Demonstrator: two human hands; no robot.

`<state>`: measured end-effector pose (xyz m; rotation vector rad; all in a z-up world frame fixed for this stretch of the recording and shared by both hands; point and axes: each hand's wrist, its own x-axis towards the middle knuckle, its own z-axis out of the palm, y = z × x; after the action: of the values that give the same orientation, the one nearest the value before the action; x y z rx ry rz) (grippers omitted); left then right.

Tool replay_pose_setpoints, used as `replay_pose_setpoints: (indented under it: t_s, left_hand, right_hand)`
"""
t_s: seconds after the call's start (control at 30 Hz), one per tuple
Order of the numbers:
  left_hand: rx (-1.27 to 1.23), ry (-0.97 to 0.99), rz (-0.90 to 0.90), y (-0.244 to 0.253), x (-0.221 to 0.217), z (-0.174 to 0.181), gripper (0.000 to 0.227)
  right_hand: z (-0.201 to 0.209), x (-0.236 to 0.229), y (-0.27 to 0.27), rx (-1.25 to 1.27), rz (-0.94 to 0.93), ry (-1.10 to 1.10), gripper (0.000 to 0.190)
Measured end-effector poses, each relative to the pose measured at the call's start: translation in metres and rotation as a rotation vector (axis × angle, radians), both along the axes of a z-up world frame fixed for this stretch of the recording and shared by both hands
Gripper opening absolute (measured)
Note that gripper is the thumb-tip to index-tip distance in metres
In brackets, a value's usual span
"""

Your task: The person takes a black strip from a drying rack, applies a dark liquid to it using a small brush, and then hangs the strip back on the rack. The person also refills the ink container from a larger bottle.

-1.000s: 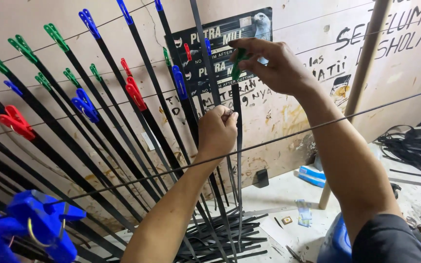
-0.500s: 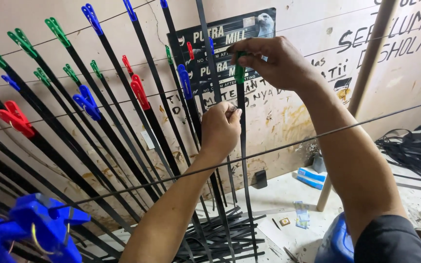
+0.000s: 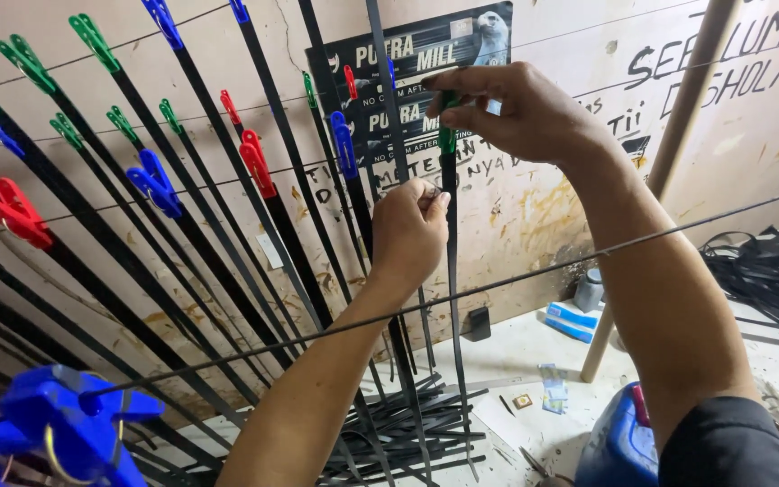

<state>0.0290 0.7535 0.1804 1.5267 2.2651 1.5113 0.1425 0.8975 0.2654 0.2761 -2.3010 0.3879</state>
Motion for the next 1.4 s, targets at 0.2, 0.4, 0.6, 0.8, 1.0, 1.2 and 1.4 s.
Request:
replay_pose_setpoints:
  t_s: [0.2, 0.4, 0.6, 0.8, 1.0, 1.2, 1.4]
  left_hand:
    - [0.036, 0.007, -0.01, 0.001, -0.004, -0.01, 0.024]
    - [0.081, 0.072, 0.0, -0.015, -0.001, -0.016, 0.022]
    - [0.083, -0.15, -0.095, -0.053, 0.024, -0.022, 0.035]
    - [0.2, -0.207, -0.215, -0.092, 0.038, -0.047, 0.028]
    - [0.183, -0.41, -0.238, -0.134, 0.051, -0.074, 0.029]
    - [0.203, -0.489, -0.282, -0.172, 0.061, -0.111, 0.024]
    - [0.122, -0.664, -0.212, -0.203, 0.072, -0.139, 0.027]
  right_hand:
    - [-0.003, 0.002, -0.005, -0.003, -0.007, -0.005, 0.04]
    - [-0.015, 0.006, -0.024, 0.137, -0.069, 0.337, 0.022]
    - [-0.059, 0.008, -0.037, -0.017, -0.069, 0.507, 0.023]
    - [-0.123, 0.002, -0.05, -0.235, -0.057, 0.49, 0.036]
    - [-0.163, 0.009, -0.098, -0.503, 0.013, 0.388, 0.039]
    - [-0.189, 0.028, -0.141, -0.722, 0.229, 0.183, 0.022]
    - [-0.231, 0.04, -0.166, -0.809, 0.213, 0.166, 0.009]
